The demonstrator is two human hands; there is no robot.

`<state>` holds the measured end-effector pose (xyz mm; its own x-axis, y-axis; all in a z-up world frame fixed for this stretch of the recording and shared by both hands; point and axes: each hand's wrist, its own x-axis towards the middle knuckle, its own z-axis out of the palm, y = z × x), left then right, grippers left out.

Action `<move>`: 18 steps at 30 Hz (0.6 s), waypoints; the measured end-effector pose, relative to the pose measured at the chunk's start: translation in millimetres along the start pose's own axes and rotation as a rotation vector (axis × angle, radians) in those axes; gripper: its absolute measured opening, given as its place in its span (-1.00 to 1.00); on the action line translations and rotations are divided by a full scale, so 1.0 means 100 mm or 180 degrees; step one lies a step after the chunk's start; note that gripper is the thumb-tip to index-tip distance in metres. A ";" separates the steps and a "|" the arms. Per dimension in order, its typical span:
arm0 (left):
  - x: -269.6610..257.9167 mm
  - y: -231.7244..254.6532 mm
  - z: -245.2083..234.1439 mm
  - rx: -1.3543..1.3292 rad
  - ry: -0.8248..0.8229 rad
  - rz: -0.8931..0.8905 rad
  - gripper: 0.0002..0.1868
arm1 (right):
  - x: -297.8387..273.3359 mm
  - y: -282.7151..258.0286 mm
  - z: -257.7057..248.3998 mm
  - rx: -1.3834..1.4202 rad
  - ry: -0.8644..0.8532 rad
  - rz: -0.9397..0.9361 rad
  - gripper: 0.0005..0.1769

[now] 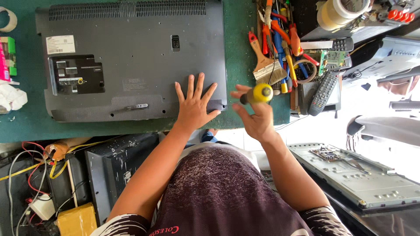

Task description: The person uses a screwdriver to remove screws from the back cover of a television. They then remove the cover, revealing the internal components. The person proceeds to disconnect wires and remove a circuit board from the television chassis.

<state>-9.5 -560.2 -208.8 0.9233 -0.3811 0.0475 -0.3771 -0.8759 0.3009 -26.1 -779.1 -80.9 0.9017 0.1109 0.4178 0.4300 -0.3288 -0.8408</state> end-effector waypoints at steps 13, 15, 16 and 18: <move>-0.01 -0.03 0.06 0.0027 0.0116 0.0105 0.10 | -0.20 0.31 0.03 0.0067 0.0152 0.0331 -0.76; 0.00 -0.03 0.05 -0.0046 0.0145 0.0078 0.09 | -0.13 0.21 0.04 -0.0137 0.0149 -0.0036 -0.89; 0.00 -0.04 0.04 -0.0045 0.0142 0.0088 0.09 | -0.11 0.25 0.04 -0.0141 0.0159 -0.0033 -0.89; -0.01 -0.04 0.03 -0.0010 0.0169 0.0128 0.10 | -0.08 0.33 0.04 0.0092 0.0096 -0.0256 -0.74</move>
<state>-8.8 -557.5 -213.1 0.9100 -0.3998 0.1101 -0.4139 -0.8592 0.3009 -19.5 -787.4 -113.2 0.8627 0.1075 0.4941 0.5025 -0.2926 -0.8136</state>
